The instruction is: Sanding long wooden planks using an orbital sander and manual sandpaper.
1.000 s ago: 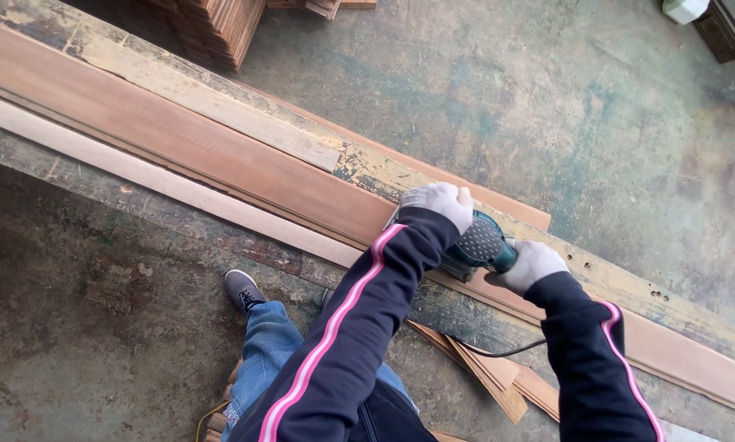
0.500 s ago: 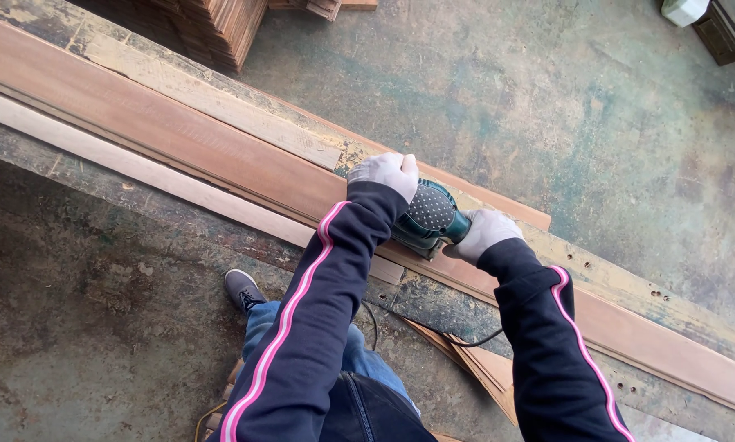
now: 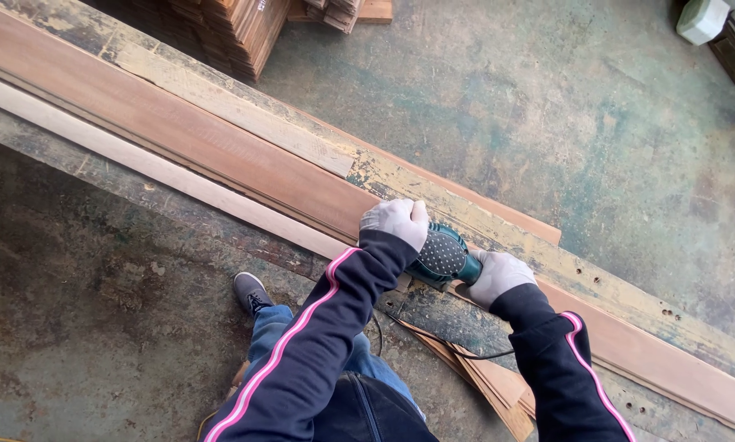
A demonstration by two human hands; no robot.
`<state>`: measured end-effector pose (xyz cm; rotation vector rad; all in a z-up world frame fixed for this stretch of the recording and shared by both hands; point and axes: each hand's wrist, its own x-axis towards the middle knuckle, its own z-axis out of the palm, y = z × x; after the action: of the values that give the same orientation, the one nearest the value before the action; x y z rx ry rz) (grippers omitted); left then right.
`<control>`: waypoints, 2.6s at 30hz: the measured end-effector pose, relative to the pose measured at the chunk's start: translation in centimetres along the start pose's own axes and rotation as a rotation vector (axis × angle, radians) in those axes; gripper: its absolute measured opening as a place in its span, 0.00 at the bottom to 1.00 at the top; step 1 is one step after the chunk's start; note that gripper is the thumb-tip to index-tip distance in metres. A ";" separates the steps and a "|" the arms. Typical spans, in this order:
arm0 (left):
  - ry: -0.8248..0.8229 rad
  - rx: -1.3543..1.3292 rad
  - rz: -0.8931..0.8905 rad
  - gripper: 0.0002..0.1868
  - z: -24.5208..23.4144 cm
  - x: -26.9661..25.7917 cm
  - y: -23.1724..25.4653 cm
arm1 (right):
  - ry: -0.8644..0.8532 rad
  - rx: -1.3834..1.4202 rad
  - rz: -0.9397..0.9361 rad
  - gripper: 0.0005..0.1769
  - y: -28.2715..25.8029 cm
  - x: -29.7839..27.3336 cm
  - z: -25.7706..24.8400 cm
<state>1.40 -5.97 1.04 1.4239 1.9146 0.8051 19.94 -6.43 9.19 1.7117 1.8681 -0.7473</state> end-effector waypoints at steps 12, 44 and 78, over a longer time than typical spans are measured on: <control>0.015 0.027 0.019 0.20 -0.3 0.6 -1.7 | 0.002 -0.013 -0.032 0.25 -1.6 -0.2 -0.1; 0.049 0.047 -0.098 0.22 -8.9 4.2 -6.5 | -0.018 -0.003 -0.006 0.33 -11.5 2.3 -1.3; 0.052 0.052 -0.087 0.23 -19.1 11.6 -15.6 | 0.029 -0.012 0.032 0.35 -26.2 6.6 -2.4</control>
<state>-25.25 -0.60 -0.39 1.3519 2.0356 0.7640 -6.71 -1.55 8.13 1.7500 1.8566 -0.7007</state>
